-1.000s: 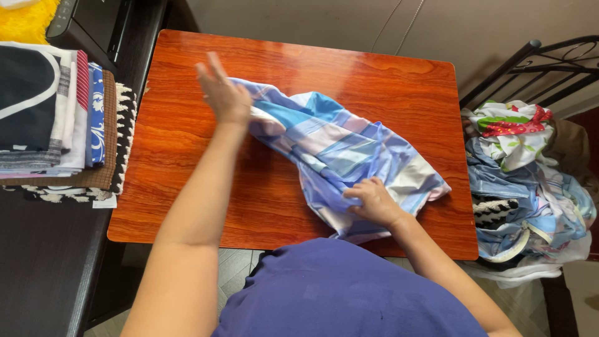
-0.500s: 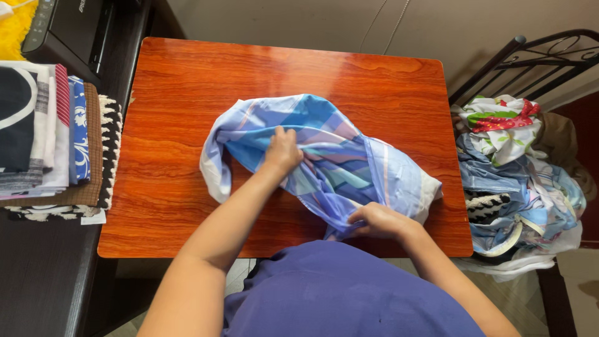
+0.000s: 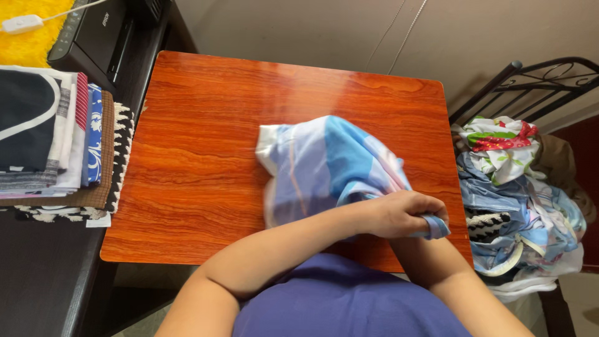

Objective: The person folds several cloth items by hand on a wooden table, including a striped towel and two patterned pillowcases, and places each one on a stack of folded laundry.

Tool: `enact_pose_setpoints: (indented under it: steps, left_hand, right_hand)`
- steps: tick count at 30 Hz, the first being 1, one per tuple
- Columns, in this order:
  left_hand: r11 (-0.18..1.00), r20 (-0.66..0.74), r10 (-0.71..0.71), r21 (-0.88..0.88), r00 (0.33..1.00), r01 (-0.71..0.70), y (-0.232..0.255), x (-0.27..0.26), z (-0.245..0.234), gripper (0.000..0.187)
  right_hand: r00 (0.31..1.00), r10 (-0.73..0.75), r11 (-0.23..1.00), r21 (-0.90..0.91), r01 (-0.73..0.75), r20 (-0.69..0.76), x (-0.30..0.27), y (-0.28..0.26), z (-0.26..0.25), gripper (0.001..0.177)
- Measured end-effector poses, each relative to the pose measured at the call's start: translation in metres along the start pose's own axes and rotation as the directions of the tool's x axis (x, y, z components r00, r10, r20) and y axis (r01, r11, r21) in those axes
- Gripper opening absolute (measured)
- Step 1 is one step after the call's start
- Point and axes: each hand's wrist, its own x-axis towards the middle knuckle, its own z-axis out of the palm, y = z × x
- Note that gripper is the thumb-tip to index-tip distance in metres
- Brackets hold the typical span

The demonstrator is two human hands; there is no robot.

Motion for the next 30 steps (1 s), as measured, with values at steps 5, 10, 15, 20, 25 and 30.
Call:
enact_pose_setpoints:
  steps: [5, 10, 15, 20, 25, 30]
  left_hand:
    - [0.800, -0.412, -0.093, 0.511, 0.906, 0.315, 0.032, -0.051, -0.043, 0.041]
    - [0.637, -0.554, -0.247, 0.526, 0.795, 0.564, 0.023, -0.070, -0.059, 0.036]
    - [0.975, -0.250, 0.213, -0.002, 0.944, -0.220, -0.004, -0.018, -0.002, 0.032]
    - [0.881, 0.299, 0.177, -0.472, 0.938, -0.016, 0.003, -0.017, 0.011, 0.026]
    - [0.824, -0.141, -0.298, 0.461, 0.944, 0.329, 0.036, -0.047, -0.037, 0.066]
    - [0.669, -0.552, -0.249, 0.496, 0.796, 0.553, 0.030, -0.041, -0.039, 0.073]
  right_hand:
    - [0.999, 0.020, 1.000, -0.007, -0.020, 0.026, -0.005, -0.034, -0.016, 0.028]
    - [0.998, -0.027, 0.999, -0.019, 0.026, -0.048, -0.009, -0.070, -0.033, 0.027]
    - [0.990, -0.139, 0.988, -0.069, 0.138, -0.005, 0.001, -0.046, 0.004, 0.025]
    - [0.988, -0.156, 0.986, -0.048, 0.157, 0.025, -0.005, -0.043, 0.021, 0.024]
    - [0.988, -0.137, 0.990, -0.028, 0.139, 0.068, -0.011, -0.059, 0.022, 0.022]
    - [0.905, -0.414, 0.903, 0.079, 0.422, -0.100, -0.014, -0.075, 0.018, 0.021]
